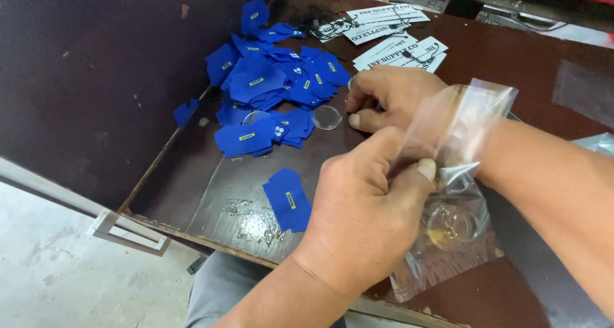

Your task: Manually packaging keychain components including metal rings, blue plastic tags, and printed labels into small plastic bags and stapling them.

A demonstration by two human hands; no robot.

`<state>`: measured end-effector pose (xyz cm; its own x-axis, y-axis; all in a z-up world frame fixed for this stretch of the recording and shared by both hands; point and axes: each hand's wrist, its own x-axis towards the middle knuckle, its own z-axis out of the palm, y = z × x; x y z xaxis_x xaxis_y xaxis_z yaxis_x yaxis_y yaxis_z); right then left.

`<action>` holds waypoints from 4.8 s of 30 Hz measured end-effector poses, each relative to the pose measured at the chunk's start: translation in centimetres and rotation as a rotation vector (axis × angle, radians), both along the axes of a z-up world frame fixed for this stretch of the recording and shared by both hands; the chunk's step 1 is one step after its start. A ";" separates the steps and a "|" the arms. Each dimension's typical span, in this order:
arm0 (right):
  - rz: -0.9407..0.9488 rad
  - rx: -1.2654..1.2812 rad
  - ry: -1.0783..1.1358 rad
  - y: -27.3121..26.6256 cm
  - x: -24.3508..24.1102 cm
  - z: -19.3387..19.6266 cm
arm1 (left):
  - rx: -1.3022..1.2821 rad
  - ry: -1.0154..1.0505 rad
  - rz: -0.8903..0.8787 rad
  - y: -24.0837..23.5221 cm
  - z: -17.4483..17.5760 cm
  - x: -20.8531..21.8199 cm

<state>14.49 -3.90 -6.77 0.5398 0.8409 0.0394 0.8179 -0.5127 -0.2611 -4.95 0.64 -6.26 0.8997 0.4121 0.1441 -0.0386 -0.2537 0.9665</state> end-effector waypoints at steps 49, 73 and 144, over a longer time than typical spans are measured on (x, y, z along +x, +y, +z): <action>-0.364 0.589 -0.265 -9.9 -2.2 -1.4 | 0.176 0.139 -0.105 -1.1 0.5 -0.6; -0.262 -0.126 0.126 -1.1 -3.3 3.4 | 0.116 0.106 -0.157 -0.1 0.7 -0.3; -0.352 0.382 -0.139 -12.9 -7.1 12.1 | -0.241 -0.013 -0.080 -1.5 4.8 4.8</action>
